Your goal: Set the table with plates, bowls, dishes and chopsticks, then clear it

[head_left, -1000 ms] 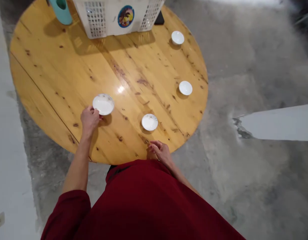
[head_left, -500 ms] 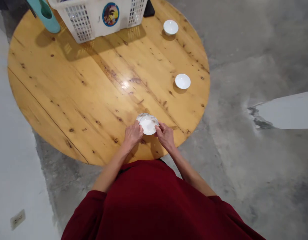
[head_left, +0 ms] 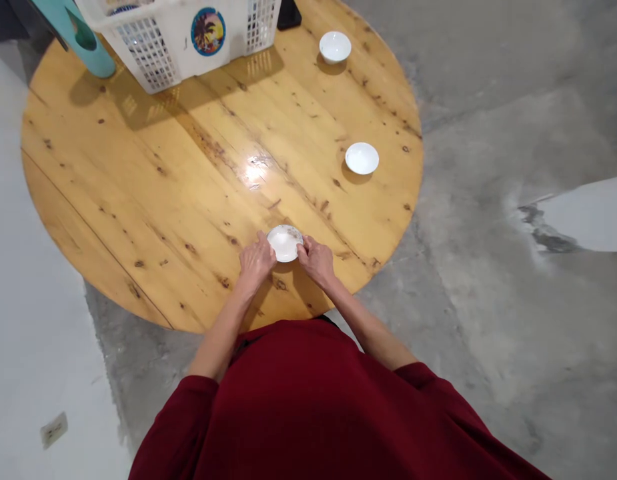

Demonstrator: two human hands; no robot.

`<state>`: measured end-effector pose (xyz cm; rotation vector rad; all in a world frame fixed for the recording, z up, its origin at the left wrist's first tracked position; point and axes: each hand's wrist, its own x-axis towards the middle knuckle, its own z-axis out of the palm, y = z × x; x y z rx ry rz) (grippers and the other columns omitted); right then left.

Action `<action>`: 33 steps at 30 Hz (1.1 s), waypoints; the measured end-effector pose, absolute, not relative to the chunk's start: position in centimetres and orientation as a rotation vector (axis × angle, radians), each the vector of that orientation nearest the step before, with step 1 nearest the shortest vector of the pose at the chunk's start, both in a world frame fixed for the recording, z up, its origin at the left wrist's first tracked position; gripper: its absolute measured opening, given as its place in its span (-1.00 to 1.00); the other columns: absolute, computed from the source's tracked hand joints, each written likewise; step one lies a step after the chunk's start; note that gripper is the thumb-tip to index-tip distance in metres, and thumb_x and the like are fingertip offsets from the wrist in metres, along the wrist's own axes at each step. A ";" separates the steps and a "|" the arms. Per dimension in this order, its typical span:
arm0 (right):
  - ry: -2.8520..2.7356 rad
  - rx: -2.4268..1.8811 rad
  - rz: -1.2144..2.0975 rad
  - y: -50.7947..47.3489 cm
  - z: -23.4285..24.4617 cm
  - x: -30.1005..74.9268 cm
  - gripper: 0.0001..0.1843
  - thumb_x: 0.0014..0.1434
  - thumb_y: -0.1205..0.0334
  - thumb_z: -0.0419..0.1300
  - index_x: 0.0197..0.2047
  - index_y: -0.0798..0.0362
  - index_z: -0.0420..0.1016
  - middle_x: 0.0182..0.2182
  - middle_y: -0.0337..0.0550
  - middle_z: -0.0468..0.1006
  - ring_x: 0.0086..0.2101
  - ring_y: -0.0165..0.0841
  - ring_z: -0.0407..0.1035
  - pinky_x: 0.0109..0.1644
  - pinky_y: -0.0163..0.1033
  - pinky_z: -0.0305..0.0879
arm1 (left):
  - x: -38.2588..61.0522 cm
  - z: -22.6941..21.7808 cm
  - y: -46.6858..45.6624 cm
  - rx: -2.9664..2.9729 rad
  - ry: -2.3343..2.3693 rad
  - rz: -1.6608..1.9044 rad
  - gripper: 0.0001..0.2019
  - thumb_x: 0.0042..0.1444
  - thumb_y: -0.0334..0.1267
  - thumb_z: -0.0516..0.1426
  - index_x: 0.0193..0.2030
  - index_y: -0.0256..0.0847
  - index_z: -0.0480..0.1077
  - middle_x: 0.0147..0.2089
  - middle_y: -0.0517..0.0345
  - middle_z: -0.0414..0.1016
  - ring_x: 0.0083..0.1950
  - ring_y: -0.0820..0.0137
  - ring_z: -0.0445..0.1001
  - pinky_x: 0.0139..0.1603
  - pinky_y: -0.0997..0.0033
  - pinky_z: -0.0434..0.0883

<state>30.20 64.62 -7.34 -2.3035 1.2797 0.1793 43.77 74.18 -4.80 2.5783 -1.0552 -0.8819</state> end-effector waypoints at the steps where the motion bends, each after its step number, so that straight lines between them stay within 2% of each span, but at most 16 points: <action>1: 1.276 -2.324 0.209 64.6 -7.2 30.4 -0.55 0.40 0.14 -0.05 0.18 0.14 0.48 -0.22 0.07 0.64 -0.24 -0.19 0.50 -0.16 -0.28 0.21 | 43.9 -4.6 74.1 2.628 -1.100 -0.879 -0.59 0.30 -0.30 -0.01 0.24 -0.40 0.29 -0.06 -0.31 0.60 0.05 -0.05 0.60 0.05 0.16 0.43; 6: 1.243 -2.354 0.354 64.5 -6.4 31.4 -0.51 0.44 0.15 -0.10 0.31 0.10 0.36 -0.09 0.07 0.64 -0.13 -0.16 0.52 -0.12 -0.25 0.22 | 44.4 -3.9 74.0 2.757 -1.219 -0.853 -0.62 0.34 -0.28 -0.07 0.21 -0.32 0.33 -0.01 -0.23 0.62 0.05 0.00 0.60 -0.03 0.20 0.45; 9: 1.221 -2.325 0.382 64.1 -6.0 31.7 -0.53 0.45 0.13 -0.09 0.30 0.06 0.35 -0.08 0.05 0.64 -0.11 -0.18 0.52 -0.12 -0.25 0.21 | 44.9 -4.1 74.1 2.799 -1.185 -0.853 -0.64 0.38 -0.21 -0.09 0.17 -0.25 0.38 -0.03 -0.21 0.62 0.03 0.00 0.61 -0.07 0.19 0.44; 13: 1.165 -2.206 0.249 63.5 -6.3 31.8 -0.62 0.45 0.10 -0.04 0.09 0.09 0.49 -0.09 0.00 0.63 -0.15 -0.28 0.49 -0.17 -0.31 0.14 | 45.4 -4.7 74.1 2.735 -1.118 -0.883 -0.65 0.42 -0.15 -0.09 0.12 -0.22 0.41 0.00 -0.17 0.63 0.05 0.08 0.60 -0.04 0.26 0.40; 16: 1.139 -2.076 0.144 63.3 -6.8 31.9 -0.69 0.41 0.16 0.02 -0.11 0.13 0.54 -0.20 -0.04 0.63 -0.26 -0.36 0.42 -0.23 -0.33 0.06 | 45.5 -5.0 74.0 2.650 -1.061 -0.920 -0.69 0.43 -0.22 -0.10 0.07 -0.24 0.42 0.02 -0.13 0.62 0.06 0.17 0.59 -0.06 0.35 0.36; 18: 1.125 -1.992 0.067 63.5 -7.2 32.1 -0.73 0.37 0.23 0.04 -0.18 0.15 0.55 -0.27 -0.08 0.61 -0.33 -0.41 0.36 -0.25 -0.33 0.03 | 45.5 -5.1 74.1 2.645 -1.018 -0.926 -0.70 0.43 -0.27 -0.10 0.02 -0.26 0.42 0.02 -0.15 0.62 0.05 0.19 0.58 -0.09 0.37 0.34; 22: 1.079 -1.847 -0.066 63.9 -7.9 31.8 -0.78 0.27 0.31 0.07 -0.24 0.15 0.55 -0.39 -0.16 0.55 -0.41 -0.45 0.27 -0.28 -0.36 0.02 | 44.9 -5.3 74.6 2.620 -0.942 -0.909 -0.72 0.40 -0.31 -0.09 -0.01 -0.25 0.43 -0.01 -0.14 0.63 0.01 0.20 0.59 -0.13 0.38 0.33; 27: 1.026 -1.754 -0.175 63.8 -8.8 29.9 -0.77 0.21 0.26 0.06 -0.31 0.15 0.51 -0.47 -0.19 0.47 -0.45 -0.45 0.24 -0.31 -0.36 0.03 | 43.3 -5.5 74.9 2.563 -0.853 -0.876 -0.73 0.38 -0.30 -0.06 0.01 -0.23 0.44 -0.05 -0.08 0.64 -0.03 0.22 0.60 -0.13 0.39 0.33; 33: 0.970 -1.732 -0.197 61.8 -8.8 26.9 -0.73 0.20 0.19 0.01 -0.31 0.13 0.50 -0.48 -0.18 0.47 -0.47 -0.44 0.24 -0.33 -0.35 0.07 | 40.4 -4.8 73.4 2.448 -0.804 -0.914 -0.76 0.37 -0.29 -0.04 -0.04 -0.21 0.44 -0.21 0.03 0.64 -0.20 0.30 0.59 -0.22 0.43 0.32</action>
